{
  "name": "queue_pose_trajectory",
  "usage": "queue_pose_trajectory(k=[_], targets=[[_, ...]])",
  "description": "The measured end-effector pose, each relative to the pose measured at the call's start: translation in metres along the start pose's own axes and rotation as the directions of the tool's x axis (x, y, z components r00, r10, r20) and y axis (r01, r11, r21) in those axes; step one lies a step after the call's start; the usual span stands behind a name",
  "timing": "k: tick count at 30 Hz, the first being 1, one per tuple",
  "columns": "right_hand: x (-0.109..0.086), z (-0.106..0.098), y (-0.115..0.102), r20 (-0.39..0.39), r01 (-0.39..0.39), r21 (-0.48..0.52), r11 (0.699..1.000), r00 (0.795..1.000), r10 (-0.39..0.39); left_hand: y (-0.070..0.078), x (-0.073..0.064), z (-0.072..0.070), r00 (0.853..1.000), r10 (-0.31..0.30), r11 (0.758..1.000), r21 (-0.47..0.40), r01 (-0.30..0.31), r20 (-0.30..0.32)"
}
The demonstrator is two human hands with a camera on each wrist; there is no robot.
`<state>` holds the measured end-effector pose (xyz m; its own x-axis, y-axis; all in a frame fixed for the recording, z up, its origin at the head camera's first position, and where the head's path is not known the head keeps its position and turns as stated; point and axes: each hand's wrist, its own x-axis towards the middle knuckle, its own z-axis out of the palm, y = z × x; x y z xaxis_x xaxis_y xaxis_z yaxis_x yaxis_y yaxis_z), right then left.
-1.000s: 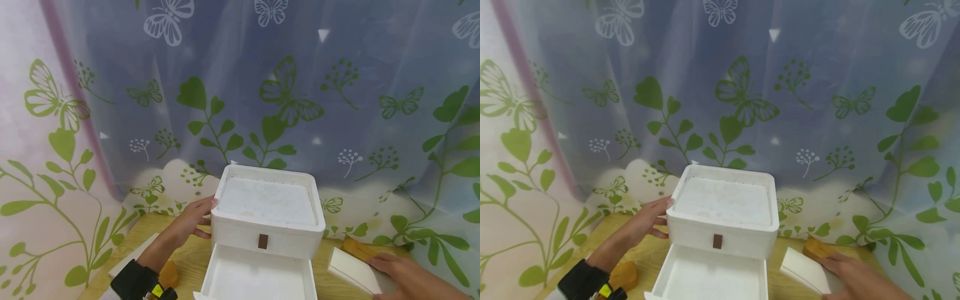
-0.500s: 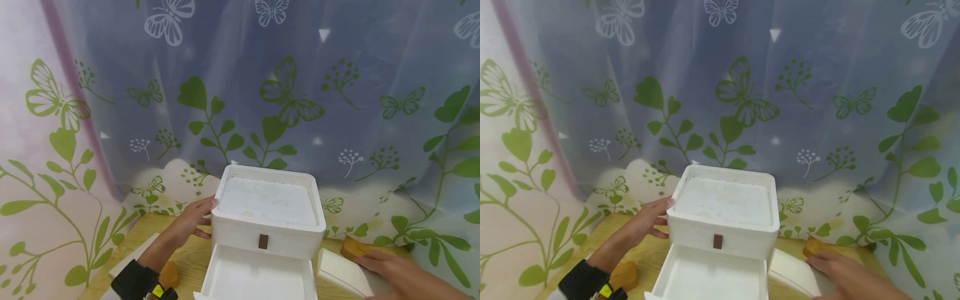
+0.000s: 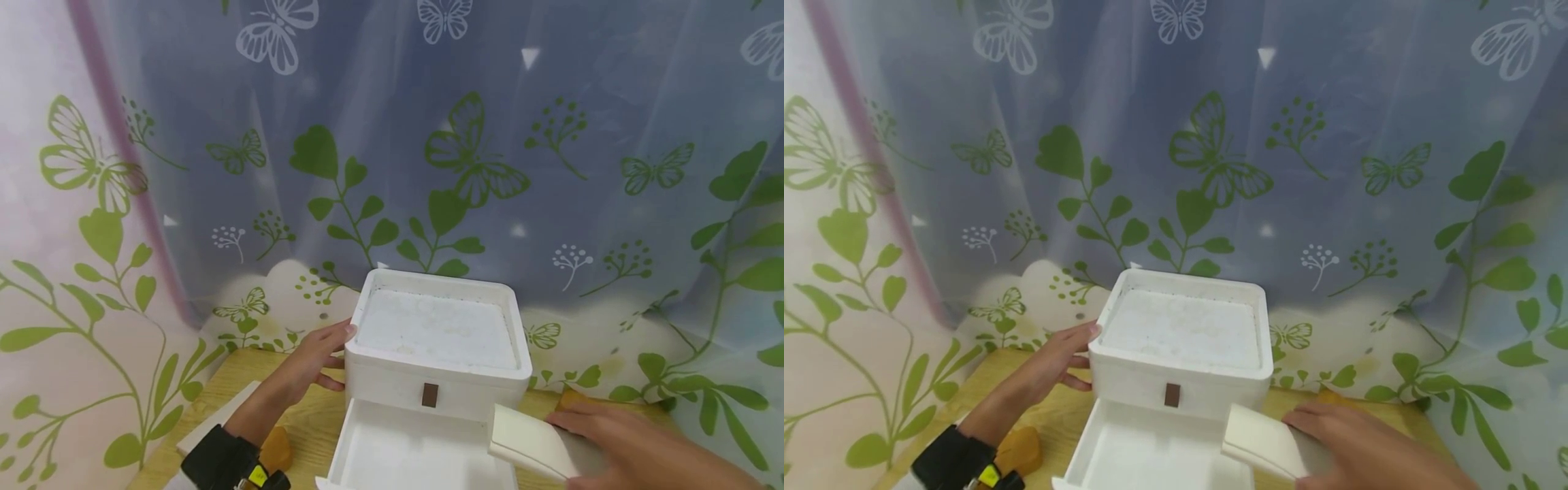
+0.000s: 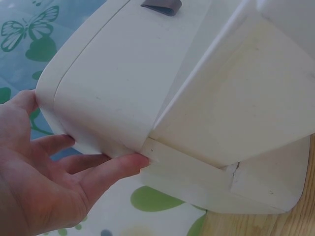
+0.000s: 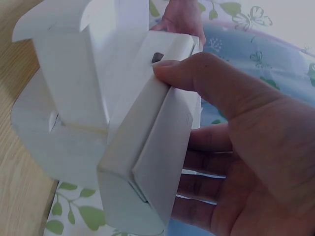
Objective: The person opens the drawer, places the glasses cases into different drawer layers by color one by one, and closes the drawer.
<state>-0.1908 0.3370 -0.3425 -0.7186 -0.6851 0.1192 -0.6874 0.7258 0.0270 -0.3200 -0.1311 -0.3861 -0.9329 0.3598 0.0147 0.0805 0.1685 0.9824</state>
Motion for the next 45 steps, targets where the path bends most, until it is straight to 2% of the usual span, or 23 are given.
queue_pose_trajectory(k=[6, 11, 16, 20, 23, 33, 37, 45], targets=[[0.019, -0.007, -0.019, 0.079, -0.07, 0.108, 0.992, 0.995, 0.061, 0.0, 0.0, -0.001, 1.0, -0.008, 1.0, -0.01, 0.008, -0.004], [0.04, -0.008, -0.035, 0.008, 0.007, 0.129, 0.992, 1.0, -0.008, 0.0, -0.001, -0.002, 1.0, 0.004, 1.0, -0.012, -0.004, 0.009], [0.059, -0.009, -0.046, 0.074, -0.029, 0.165, 0.986, 0.997, 0.017, 0.0, -0.001, -0.002, 1.0, 0.012, 1.0, -0.015, -0.012, 0.017], [0.071, -0.007, -0.05, 0.1, -0.004, 0.197, 0.98, 0.995, -0.016, -0.001, 0.0, -0.002, 1.0, 0.012, 1.0, -0.013, -0.012, 0.023], [0.079, -0.006, -0.052, 0.095, 0.034, 0.204, 0.978, 0.994, -0.054, -0.001, 0.001, -0.001, 1.0, 0.014, 1.0, -0.013, -0.013, 0.026], [0.102, -0.008, -0.064, 0.149, 0.064, 0.179, 0.982, 0.985, -0.092, 0.0, 0.001, -0.002, 1.0, 0.001, 1.0, -0.011, -0.001, 0.015], [0.109, -0.006, -0.067, 0.149, 0.108, 0.169, 0.98, 0.98, -0.134, -0.001, 0.001, -0.001, 1.0, -0.005, 1.0, -0.015, 0.005, 0.015], [0.124, 0.003, -0.076, 0.205, 0.105, 0.143, 0.984, 0.97, -0.133, -0.001, 0.0, 0.0, 1.0, -0.014, 1.0, -0.025, 0.014, 0.009]])
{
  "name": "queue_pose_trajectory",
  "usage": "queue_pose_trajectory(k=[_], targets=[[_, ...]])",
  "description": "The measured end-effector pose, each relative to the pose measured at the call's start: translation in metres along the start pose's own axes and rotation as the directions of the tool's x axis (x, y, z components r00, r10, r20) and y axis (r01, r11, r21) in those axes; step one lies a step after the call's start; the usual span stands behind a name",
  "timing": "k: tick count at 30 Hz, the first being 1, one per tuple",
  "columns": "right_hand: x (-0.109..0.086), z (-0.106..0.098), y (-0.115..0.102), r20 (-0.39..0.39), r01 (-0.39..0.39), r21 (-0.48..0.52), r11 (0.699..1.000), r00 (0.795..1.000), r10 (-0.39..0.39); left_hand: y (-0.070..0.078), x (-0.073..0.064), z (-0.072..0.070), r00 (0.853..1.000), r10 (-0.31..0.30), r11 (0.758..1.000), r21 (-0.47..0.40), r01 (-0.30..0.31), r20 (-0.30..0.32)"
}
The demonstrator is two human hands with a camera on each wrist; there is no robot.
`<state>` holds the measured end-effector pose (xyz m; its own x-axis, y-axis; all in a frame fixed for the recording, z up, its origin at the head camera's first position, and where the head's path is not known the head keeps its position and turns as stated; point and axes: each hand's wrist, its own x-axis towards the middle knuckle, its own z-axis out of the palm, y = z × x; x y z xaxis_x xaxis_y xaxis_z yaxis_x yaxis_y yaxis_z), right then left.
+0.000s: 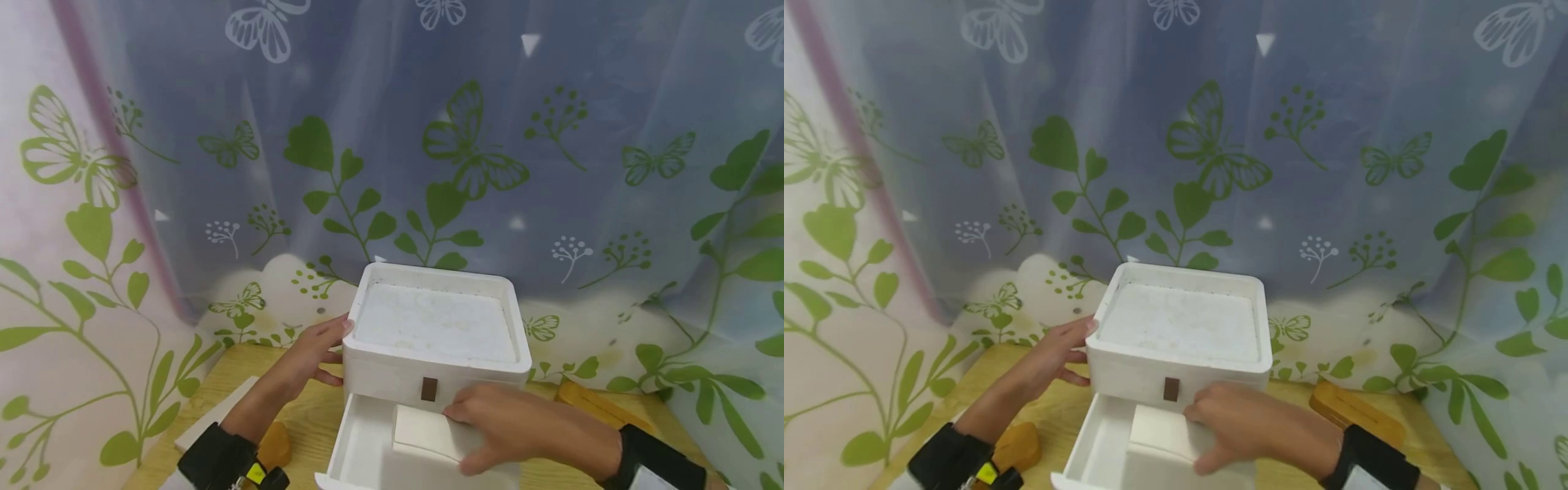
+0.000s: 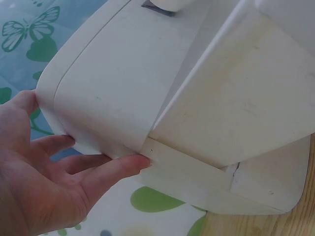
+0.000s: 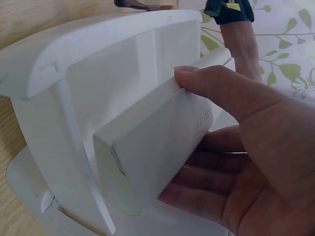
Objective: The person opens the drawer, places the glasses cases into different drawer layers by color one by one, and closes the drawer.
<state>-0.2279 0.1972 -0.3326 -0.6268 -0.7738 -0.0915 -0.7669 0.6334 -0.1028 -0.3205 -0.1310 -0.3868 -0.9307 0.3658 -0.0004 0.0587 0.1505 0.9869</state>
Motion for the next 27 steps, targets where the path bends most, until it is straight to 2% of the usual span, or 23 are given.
queue_pose_trajectory(k=[7, 12, 18, 23, 27], targets=[[0.017, 0.006, -0.005, 0.0, 0.076, -0.096, 0.992, 0.997, -0.077, -0.002, 0.0, 0.0, 1.0, 0.002, 1.0, -0.004, -0.002, 0.008], [0.025, 0.009, -0.009, 0.055, 0.029, -0.084, 0.996, 0.998, -0.024, -0.003, 0.0, 0.001, 1.0, -0.001, 1.0, -0.004, 0.001, 0.001], [0.03, 0.017, -0.011, 0.064, 0.012, -0.111, 0.994, 0.998, -0.005, -0.003, 0.001, 0.001, 1.0, 0.002, 1.0, -0.002, -0.002, 0.001], [0.036, 0.023, -0.011, 0.102, -0.038, -0.095, 0.995, 0.994, 0.047, -0.003, 0.0, 0.0, 1.0, 0.009, 1.0, 0.001, -0.009, 0.0], [0.04, 0.03, -0.009, 0.109, -0.059, -0.126, 0.99, 0.991, 0.073, -0.002, 0.0, 0.0, 1.0, 0.012, 1.0, -0.001, -0.012, -0.003]])
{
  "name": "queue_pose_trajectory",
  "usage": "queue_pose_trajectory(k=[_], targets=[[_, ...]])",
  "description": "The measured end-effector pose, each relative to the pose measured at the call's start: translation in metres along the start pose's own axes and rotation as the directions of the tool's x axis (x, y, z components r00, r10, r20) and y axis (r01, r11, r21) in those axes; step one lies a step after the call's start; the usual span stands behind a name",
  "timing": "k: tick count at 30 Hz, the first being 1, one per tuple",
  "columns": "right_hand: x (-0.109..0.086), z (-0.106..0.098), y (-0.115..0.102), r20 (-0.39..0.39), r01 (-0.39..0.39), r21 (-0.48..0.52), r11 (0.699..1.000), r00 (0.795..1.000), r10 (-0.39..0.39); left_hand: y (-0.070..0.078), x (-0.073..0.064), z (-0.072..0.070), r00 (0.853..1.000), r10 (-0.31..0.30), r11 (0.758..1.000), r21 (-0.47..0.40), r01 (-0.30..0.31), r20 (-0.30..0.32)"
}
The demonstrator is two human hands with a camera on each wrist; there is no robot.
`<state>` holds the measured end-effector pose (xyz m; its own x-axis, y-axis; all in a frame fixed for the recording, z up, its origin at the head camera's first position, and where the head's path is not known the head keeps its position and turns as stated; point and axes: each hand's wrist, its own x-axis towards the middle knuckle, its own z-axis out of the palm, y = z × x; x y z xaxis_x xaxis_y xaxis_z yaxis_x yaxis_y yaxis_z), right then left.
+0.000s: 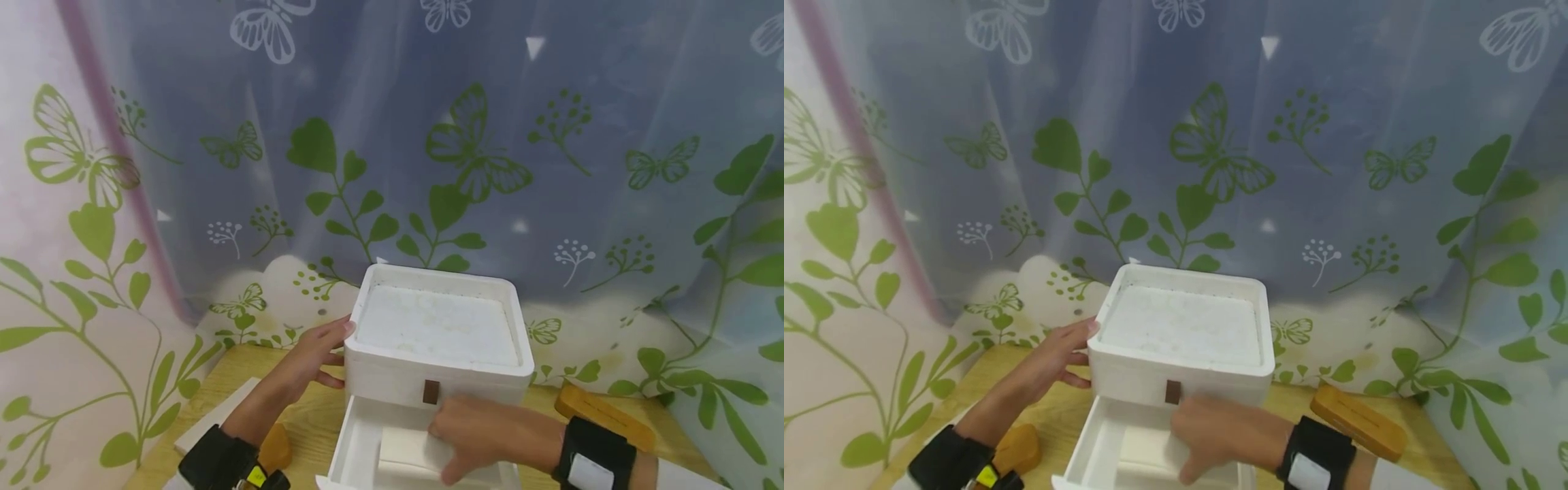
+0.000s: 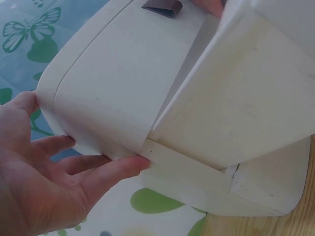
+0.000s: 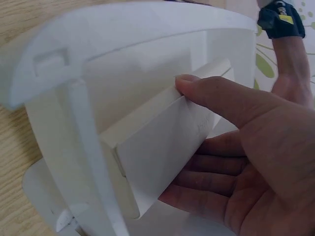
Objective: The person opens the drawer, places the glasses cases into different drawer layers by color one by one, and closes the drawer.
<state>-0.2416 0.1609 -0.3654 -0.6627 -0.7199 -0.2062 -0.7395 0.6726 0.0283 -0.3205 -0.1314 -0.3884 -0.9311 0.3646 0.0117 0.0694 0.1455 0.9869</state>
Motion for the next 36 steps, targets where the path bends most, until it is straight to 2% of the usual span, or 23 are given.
queue_pose_trajectory(k=[6, 19, 25, 30, 36], targets=[[0.005, 0.01, -0.001, 0.009, -0.029, -0.009, 1.0, 1.0, 0.029, 0.001, -0.001, -0.001, 1.0, 0.005, 1.0, 0.003, -0.006, 0.008], [0.014, 0.013, -0.005, 0.029, -0.102, -0.012, 0.995, 0.994, 0.102, 0.001, -0.001, -0.001, 1.0, 0.001, 1.0, 0.001, -0.001, -0.004], [0.019, 0.017, -0.01, 0.012, -0.116, -0.065, 0.991, 0.993, 0.117, 0.001, 0.0, 0.0, 1.0, -0.004, 1.0, 0.002, 0.004, -0.005], [0.021, 0.02, -0.013, -0.016, -0.111, -0.099, 0.989, 0.994, 0.11, 0.002, 0.001, 0.0, 1.0, -0.01, 1.0, 0.009, 0.01, -0.022], [0.023, 0.027, -0.014, -0.054, -0.093, -0.18, 0.979, 0.995, 0.085, 0.0, 0.0, 0.0, 1.0, -0.008, 1.0, 0.002, 0.008, -0.008]])
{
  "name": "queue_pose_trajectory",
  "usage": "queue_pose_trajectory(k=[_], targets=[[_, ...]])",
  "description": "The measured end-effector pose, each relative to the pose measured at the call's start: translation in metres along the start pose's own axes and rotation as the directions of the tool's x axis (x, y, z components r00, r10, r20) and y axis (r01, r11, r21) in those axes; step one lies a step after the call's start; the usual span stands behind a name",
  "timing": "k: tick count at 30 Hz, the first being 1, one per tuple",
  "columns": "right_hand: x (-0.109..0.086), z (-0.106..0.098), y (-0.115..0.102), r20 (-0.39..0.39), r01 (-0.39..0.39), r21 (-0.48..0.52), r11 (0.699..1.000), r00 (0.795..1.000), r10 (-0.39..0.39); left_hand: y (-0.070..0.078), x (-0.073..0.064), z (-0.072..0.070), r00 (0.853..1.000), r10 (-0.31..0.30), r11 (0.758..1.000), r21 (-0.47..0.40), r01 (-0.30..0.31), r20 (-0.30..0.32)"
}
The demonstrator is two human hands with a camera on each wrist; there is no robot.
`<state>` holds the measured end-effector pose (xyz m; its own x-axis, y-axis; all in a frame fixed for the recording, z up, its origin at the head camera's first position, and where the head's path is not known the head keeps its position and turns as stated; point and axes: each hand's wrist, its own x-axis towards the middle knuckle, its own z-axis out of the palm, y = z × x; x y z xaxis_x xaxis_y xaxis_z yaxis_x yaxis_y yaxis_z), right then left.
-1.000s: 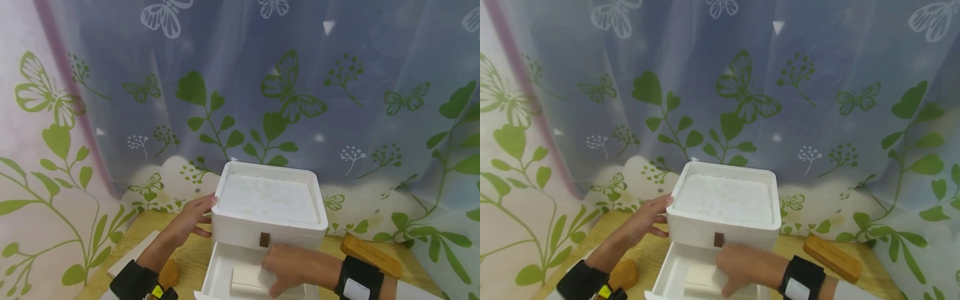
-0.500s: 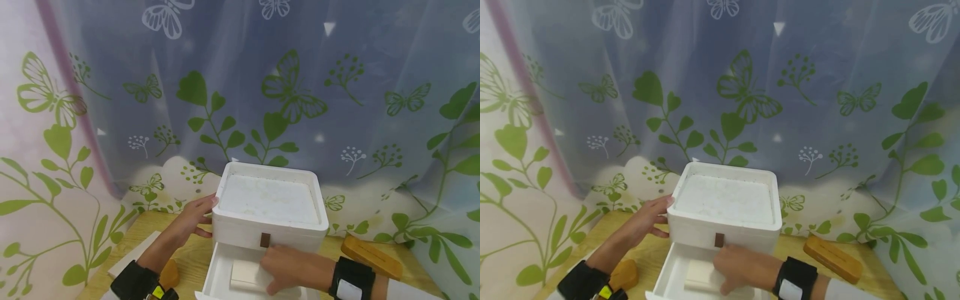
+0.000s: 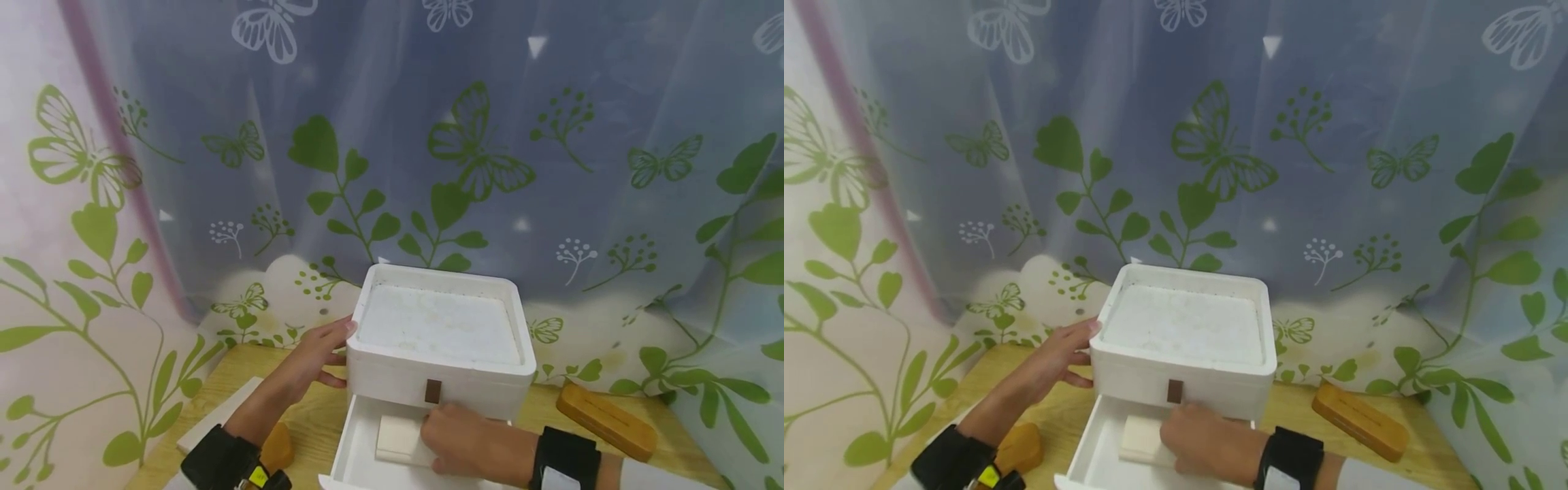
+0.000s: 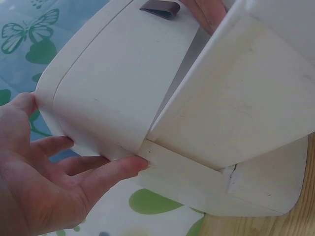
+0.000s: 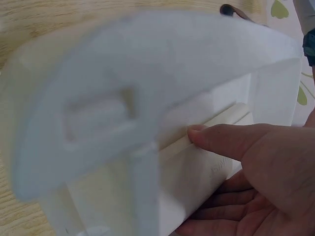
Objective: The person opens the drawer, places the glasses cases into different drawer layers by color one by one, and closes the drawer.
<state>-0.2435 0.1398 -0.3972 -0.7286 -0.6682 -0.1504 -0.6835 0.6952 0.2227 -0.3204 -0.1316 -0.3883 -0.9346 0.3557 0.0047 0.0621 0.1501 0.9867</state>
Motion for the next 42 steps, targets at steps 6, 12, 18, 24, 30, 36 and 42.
queue_pose_trajectory(k=[6, 12, 18, 24, 30, 36, 42], targets=[[0.0, 0.005, -0.001, -0.061, 0.03, -0.057, 0.998, 0.998, -0.034, -0.001, -0.001, 0.0, 1.0, 0.008, 1.0, 0.012, -0.008, 0.0], [-0.001, 0.007, -0.001, -0.1, 0.038, -0.087, 0.995, 0.994, -0.047, 0.0, -0.001, 0.0, 1.0, 0.005, 1.0, 0.018, -0.005, -0.005], [-0.001, 0.009, -0.001, -0.126, 0.032, -0.113, 0.993, 0.991, -0.046, 0.001, 0.001, 0.0, 1.0, 0.003, 1.0, 0.011, -0.003, -0.01], [-0.004, 0.005, -0.002, -0.031, -0.015, -0.031, 0.999, 0.999, 0.014, 0.0, 0.001, 0.001, 1.0, 0.005, 1.0, 0.009, -0.005, -0.007], [-0.018, -0.007, 0.0, 0.174, -0.11, 0.206, 0.972, 0.982, 0.074, -0.002, 0.0, 0.0, 1.0, 0.008, 1.0, 0.006, -0.008, 0.006], [-0.026, -0.024, -0.002, 0.148, -0.119, 0.284, 0.951, 0.986, 0.079, -0.002, 0.0, 0.0, 1.0, 0.009, 1.0, 0.004, -0.009, 0.007], [-0.037, -0.042, 0.001, -0.021, -0.048, 0.214, 0.976, 0.998, 0.054, 0.0, 0.0, 0.001, 1.0, 0.001, 1.0, 0.01, -0.001, -0.005]])
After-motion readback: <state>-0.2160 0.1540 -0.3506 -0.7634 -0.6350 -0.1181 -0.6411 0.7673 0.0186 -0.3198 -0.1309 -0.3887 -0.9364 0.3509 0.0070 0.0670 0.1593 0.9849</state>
